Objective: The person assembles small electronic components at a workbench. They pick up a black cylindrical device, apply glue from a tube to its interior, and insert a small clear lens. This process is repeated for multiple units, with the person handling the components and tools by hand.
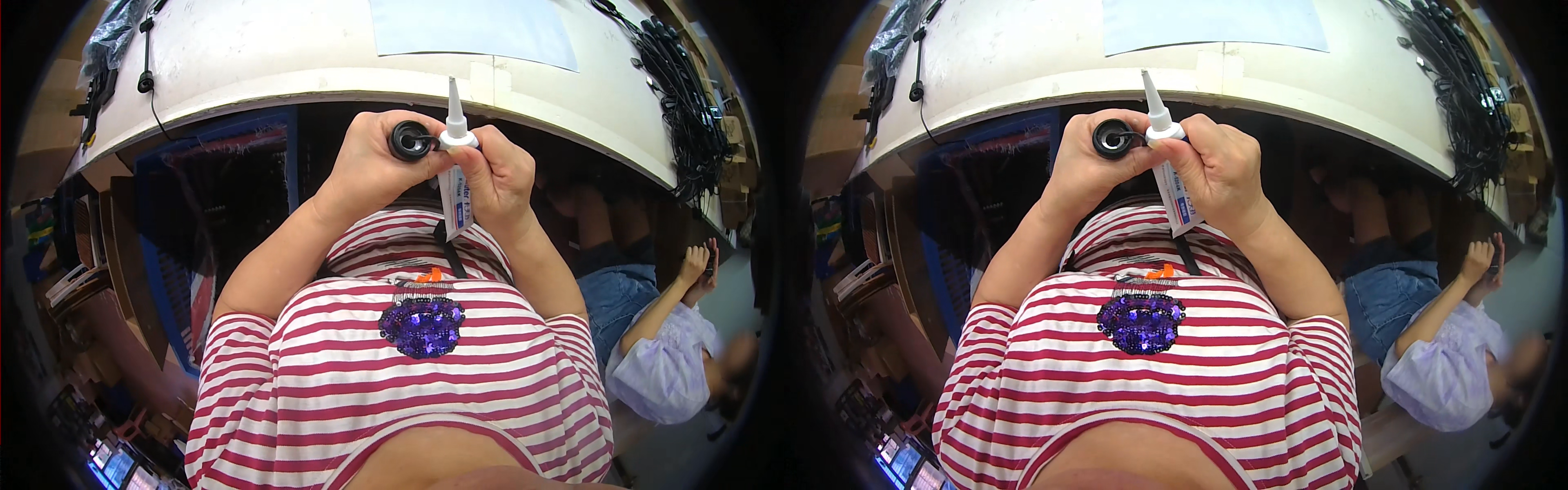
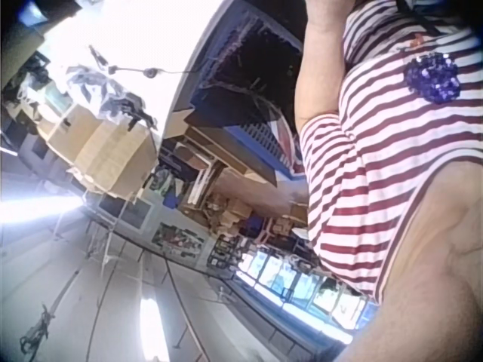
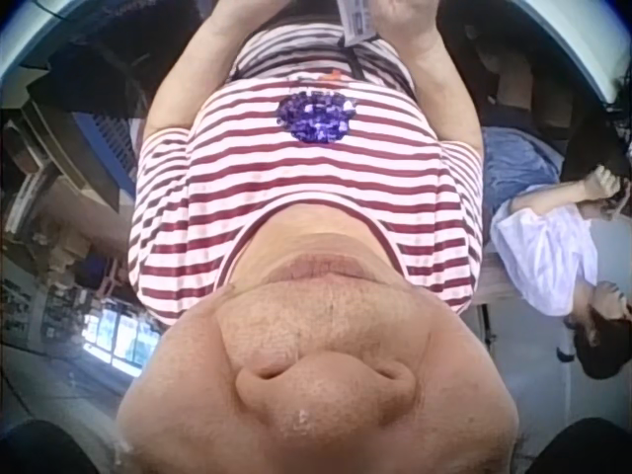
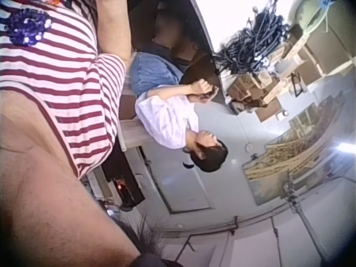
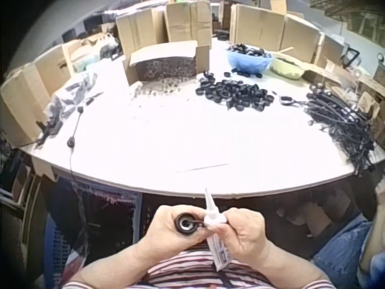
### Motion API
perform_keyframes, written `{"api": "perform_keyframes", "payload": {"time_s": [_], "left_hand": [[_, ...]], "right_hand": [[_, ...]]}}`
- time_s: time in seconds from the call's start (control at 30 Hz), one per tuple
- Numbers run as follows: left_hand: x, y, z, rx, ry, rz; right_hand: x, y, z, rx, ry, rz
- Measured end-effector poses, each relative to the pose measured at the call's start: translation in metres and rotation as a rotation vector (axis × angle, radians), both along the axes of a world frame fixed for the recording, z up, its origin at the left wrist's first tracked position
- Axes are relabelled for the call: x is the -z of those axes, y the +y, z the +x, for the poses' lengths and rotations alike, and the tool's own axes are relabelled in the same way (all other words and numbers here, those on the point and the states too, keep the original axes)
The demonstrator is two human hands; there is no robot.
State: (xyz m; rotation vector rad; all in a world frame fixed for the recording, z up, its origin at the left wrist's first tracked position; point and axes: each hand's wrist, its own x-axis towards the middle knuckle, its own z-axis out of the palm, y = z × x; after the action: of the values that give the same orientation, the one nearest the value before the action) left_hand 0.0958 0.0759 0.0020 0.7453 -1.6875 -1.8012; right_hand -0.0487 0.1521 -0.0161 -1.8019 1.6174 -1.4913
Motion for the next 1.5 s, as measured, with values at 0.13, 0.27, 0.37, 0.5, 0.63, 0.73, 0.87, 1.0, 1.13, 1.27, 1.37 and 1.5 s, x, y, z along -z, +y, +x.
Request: {"api": "perform_keyframes", "payload": {"time_s": [0.13, 0.27, 0.37, 0.5, 0.63, 0.73, 0.87, 1.0, 1.13, 1.27, 1.37, 1.5], "left_hand": [[0.000, 0.001, 0.000, 0.009, 0.018, 0.017], [0.000, 0.001, 0.000, 0.013, 0.020, 0.017], [0.001, 0.000, 0.000, 0.017, 0.001, -0.001], [0.000, 0.001, 0.000, 0.015, 0.034, -0.018], [0.002, 0.000, 0.003, 0.040, 0.024, 0.003], [-0.001, -0.005, 0.005, 0.086, -0.027, -0.003], [-0.001, -0.015, 0.009, 0.166, 0.009, 0.007], [0.007, -0.021, 0.021, 0.147, 0.014, -0.260], [0.015, -0.022, 0.025, 0.139, 0.090, -0.220], [0.010, -0.020, 0.024, 0.161, 0.102, -0.146], [0.010, -0.021, 0.027, 0.150, 0.116, -0.144], [0.008, -0.021, 0.027, 0.140, 0.044, -0.122]], "right_hand": [[0.001, 0.001, -0.001, -0.011, -0.011, 0.008], [0.001, 0.001, -0.001, -0.012, -0.021, -0.002], [0.000, 0.001, -0.001, -0.005, -0.005, -0.004], [-0.003, 0.002, -0.001, -0.002, 0.022, 0.011], [-0.006, 0.003, 0.001, -0.003, 0.029, 0.016], [-0.010, 0.001, -0.003, -0.031, 0.032, 0.041], [-0.030, 0.005, -0.022, -0.132, -0.099, 0.188], [-0.054, 0.011, -0.041, -0.355, -0.565, 0.456], [-0.053, 0.011, -0.047, -0.610, -0.973, 0.529], [-0.044, 0.014, -0.047, -0.715, -1.335, 0.569], [-0.047, 0.015, -0.041, -0.763, -1.454, 0.658], [-0.047, 0.020, -0.035, -0.772, -1.506, 0.781]]}}
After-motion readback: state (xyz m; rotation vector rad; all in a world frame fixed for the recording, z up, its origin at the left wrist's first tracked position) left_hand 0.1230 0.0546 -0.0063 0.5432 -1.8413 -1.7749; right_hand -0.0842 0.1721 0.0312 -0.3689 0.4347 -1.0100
